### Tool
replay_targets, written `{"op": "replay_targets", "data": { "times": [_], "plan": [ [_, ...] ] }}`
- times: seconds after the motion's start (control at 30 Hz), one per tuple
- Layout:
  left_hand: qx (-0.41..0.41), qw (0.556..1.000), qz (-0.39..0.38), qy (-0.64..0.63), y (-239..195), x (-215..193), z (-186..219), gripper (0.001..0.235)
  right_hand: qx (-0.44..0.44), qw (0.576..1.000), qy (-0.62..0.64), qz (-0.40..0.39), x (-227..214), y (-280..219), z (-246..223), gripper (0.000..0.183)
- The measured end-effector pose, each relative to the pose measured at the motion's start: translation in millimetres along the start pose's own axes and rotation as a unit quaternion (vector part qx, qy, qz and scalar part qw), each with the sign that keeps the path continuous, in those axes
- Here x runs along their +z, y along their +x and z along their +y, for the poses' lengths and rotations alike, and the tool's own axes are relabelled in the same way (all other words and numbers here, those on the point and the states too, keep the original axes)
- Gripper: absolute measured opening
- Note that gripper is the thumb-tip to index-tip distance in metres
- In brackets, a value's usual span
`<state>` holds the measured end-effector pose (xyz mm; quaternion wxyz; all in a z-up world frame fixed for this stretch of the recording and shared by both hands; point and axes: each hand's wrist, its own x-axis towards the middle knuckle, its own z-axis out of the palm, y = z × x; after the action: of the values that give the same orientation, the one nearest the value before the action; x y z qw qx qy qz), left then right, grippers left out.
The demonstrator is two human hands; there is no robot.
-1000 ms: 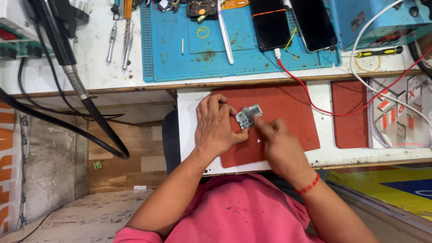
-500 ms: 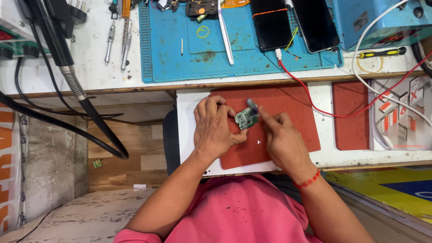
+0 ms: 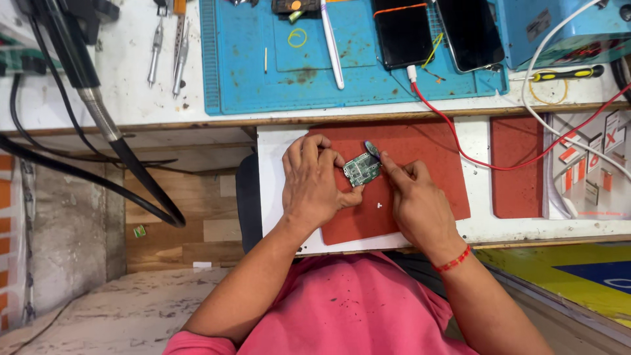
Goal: The person uses a toothbrush to scrub a small circuit board on a red mat. They then use a hot air gun to apply heat to the board while holding it in place with their left hand. The work is performed on a cluttered workbench with various tools and electronic parts visible.
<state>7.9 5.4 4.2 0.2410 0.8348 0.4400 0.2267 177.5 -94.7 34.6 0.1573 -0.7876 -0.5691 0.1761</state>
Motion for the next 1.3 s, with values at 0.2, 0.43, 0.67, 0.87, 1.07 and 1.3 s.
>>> {"op": "replay_targets", "data": {
  "times": [0.2, 0.43, 0.67, 0.87, 1.07, 1.3],
  "plan": [
    [0.006, 0.999, 0.027, -0.015, 1.1, -1.7, -3.5, 0.063, -0.076, 0.997, -0.018, -0.026, 4.9, -16.7, -9.4, 0.065],
    [0.001, 0.996, 0.045, -0.077, 1.0, -6.6, -5.9, 0.074, -0.064, 0.991, -0.082, -0.081, -8.7, -20.2, -9.2, 0.071],
    [0.018, 0.995, 0.058, -0.080, -2.2, -3.1, -10.5, 0.067, -0.058, 0.991, -0.076, -0.096, -0.5, -21.7, -16.3, 0.071],
    [0.052, 0.994, 0.064, -0.074, -1.8, -5.6, -15.5, 0.057, -0.066, 0.995, -0.049, -0.054, 11.4, -21.7, -7.3, 0.063],
    [0.085, 0.991, 0.070, -0.077, -6.4, -4.2, -12.0, 0.046, -0.049, 0.998, -0.047, 0.009, -1.4, -12.7, 13.4, 0.062],
    [0.131, 0.987, 0.082, -0.044, -11.8, 0.6, -17.3, 0.039, -0.111, 0.990, 0.030, 0.088, -5.3, -18.3, 24.0, 0.055]
  ]
}}
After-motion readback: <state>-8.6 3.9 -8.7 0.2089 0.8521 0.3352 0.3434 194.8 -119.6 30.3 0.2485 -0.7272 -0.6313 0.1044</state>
